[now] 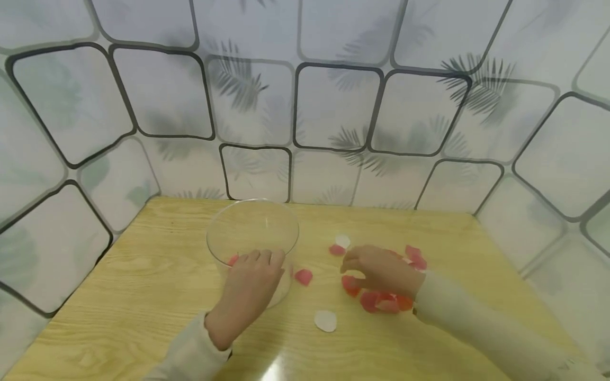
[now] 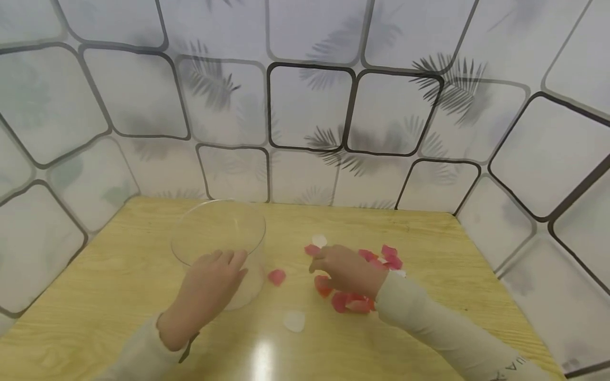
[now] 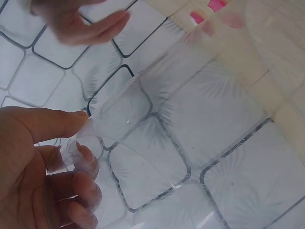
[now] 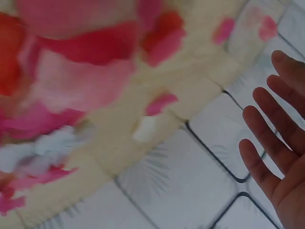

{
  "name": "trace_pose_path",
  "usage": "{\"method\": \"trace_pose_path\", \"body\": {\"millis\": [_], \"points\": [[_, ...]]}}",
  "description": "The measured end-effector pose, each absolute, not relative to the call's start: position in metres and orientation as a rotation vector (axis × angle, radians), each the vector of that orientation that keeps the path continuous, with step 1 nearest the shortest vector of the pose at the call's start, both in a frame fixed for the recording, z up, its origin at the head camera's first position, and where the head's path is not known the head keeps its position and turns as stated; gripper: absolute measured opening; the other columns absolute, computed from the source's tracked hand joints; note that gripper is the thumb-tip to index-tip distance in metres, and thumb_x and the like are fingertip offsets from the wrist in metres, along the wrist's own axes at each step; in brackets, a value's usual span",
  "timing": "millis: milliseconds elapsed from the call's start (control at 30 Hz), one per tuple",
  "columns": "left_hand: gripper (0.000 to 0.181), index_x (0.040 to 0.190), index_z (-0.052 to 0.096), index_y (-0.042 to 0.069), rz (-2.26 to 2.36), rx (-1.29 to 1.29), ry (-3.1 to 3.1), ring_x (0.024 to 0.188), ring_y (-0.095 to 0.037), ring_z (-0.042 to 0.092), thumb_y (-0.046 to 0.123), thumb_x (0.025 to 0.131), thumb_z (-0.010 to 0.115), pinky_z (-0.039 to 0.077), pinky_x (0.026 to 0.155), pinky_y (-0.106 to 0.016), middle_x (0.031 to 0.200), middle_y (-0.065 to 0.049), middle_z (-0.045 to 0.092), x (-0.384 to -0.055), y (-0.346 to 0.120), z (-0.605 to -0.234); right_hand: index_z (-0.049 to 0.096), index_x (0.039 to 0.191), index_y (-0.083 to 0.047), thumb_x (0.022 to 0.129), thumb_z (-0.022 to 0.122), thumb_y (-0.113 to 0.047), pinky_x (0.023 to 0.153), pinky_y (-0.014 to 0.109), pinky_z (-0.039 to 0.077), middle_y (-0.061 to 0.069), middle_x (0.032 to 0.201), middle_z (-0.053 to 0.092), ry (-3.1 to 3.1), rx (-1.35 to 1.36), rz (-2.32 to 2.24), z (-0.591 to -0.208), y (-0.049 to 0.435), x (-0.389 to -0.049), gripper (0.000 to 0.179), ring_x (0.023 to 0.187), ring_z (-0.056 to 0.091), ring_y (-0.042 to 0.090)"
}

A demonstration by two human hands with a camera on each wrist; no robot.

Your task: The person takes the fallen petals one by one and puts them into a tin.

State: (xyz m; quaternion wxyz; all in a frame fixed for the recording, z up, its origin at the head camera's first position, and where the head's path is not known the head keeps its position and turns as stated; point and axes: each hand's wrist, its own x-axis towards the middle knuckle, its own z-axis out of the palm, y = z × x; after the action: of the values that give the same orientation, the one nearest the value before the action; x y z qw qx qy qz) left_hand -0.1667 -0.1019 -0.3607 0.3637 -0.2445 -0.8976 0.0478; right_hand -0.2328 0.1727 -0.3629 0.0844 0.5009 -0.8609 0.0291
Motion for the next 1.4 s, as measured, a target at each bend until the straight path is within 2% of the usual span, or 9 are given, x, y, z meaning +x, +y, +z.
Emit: {"method": "trace_pose_path", "body": {"millis": [200, 367, 533, 700, 867, 1000, 1167, 1267, 1400], "points": [[0.039, 0.074, 0.045, 0.01, 0.139, -0.631, -2.334, 0.049, -0.008, 0.035, 0.025, 0.07, 0.08, 0.033, 0.046, -0.019, 0.056, 0.003, 0.042, -0.167, -0.104, -0.36, 0.07, 0.095, -0.011, 0.079, 0.071, -0.012, 0.084, 0.029, 0.052, -0.001, 0.094, 0.068, -2.706, 1.476, 0.029, -0.393, 0.19, -0.237, 0.016, 0.089, 0.063, 0.014], [0.038, 0.075, 0.045, 0.01, 0.142, -0.631, -2.33, 0.049, -0.008, 0.035, 0.025, 0.07, 0.08, 0.033, 0.046, -0.019, 0.056, 0.003, 0.042, -0.166, -0.103, -0.36, 0.067, 0.084, -0.016, 0.079, 0.069, -0.011, 0.076, 0.023, 0.051, -0.008, 0.083, 0.062, -2.735, 1.474, -0.004, -0.409, 0.193, -0.245, 0.007, 0.078, 0.057, 0.008], [0.038, 0.074, 0.045, 0.01, 0.117, -0.636, -2.309, 0.048, -0.008, 0.033, 0.024, 0.07, 0.08, 0.03, 0.045, -0.018, 0.056, 0.003, 0.04, -0.165, -0.102, -0.361, 0.058, 0.072, -0.024, 0.076, 0.068, -0.013, 0.069, 0.019, 0.046, -0.013, 0.074, 0.051, -2.816, 1.453, -0.004, -0.418, 0.191, -0.251, 0.015, 0.068, 0.046, 0.003], [0.039, 0.073, 0.044, 0.01, 0.117, -0.635, -2.297, 0.048, -0.007, 0.032, 0.023, 0.069, 0.081, 0.027, 0.045, -0.018, 0.055, 0.003, 0.039, -0.165, -0.102, -0.361, 0.057, 0.07, -0.025, 0.081, 0.061, -0.012, 0.068, 0.018, 0.045, -0.016, 0.069, 0.049, -2.9, 1.442, 0.062, -0.418, 0.188, -0.252, 0.017, 0.064, 0.045, 0.001], [0.039, 0.074, 0.045, 0.01, 0.118, -0.629, -2.296, 0.048, -0.008, 0.035, 0.024, 0.069, 0.081, 0.03, 0.045, -0.018, 0.056, 0.003, 0.042, -0.166, -0.102, -0.361, 0.054, 0.065, -0.026, 0.08, 0.058, -0.012, 0.06, 0.016, 0.04, -0.018, 0.06, 0.047, -2.963, 1.377, 0.121, -0.413, 0.187, -0.253, 0.021, 0.056, 0.043, -0.001], [0.039, 0.074, 0.045, 0.01, 0.106, -0.628, -2.298, 0.048, -0.008, 0.036, 0.023, 0.07, 0.081, 0.03, 0.045, -0.018, 0.056, 0.003, 0.042, -0.166, -0.102, -0.361, 0.058, 0.066, -0.025, 0.076, 0.061, -0.007, 0.06, 0.016, 0.04, -0.016, 0.062, 0.047, -2.846, 1.372, 0.094, -0.407, 0.188, -0.255, 0.021, 0.057, 0.041, 0.001], [0.039, 0.074, 0.044, 0.01, 0.09, -0.634, -2.292, 0.049, -0.008, 0.035, 0.023, 0.07, 0.081, 0.029, 0.045, -0.019, 0.056, 0.003, 0.04, -0.166, -0.102, -0.361, 0.066, 0.073, -0.016, 0.08, 0.067, -0.006, 0.063, 0.023, 0.045, -0.007, 0.066, 0.058, -2.627, 1.331, 0.161, -0.392, 0.187, -0.264, 0.012, 0.061, 0.05, 0.009], [0.038, 0.074, 0.044, 0.01, 0.09, -0.635, -2.296, 0.048, -0.008, 0.034, 0.022, 0.07, 0.08, 0.028, 0.045, -0.019, 0.056, 0.004, 0.04, -0.166, -0.102, -0.361, 0.07, 0.078, -0.014, 0.078, 0.072, -0.01, 0.067, 0.029, 0.051, -0.003, 0.073, 0.067, -2.489, 1.314, 0.149, -0.369, 0.178, -0.27, 0.004, 0.068, 0.06, 0.013], [0.036, 0.073, 0.045, 0.011, 0.086, -0.639, -2.285, 0.048, -0.007, 0.031, 0.022, 0.071, 0.079, 0.028, 0.045, -0.019, 0.055, 0.004, 0.04, -0.168, -0.102, -0.362, 0.071, 0.079, -0.011, 0.077, 0.074, -0.011, 0.071, 0.033, 0.052, -0.001, 0.078, 0.07, -2.349, 1.293, 0.213, -0.332, 0.16, -0.275, 0.003, 0.074, 0.065, 0.015]]}}
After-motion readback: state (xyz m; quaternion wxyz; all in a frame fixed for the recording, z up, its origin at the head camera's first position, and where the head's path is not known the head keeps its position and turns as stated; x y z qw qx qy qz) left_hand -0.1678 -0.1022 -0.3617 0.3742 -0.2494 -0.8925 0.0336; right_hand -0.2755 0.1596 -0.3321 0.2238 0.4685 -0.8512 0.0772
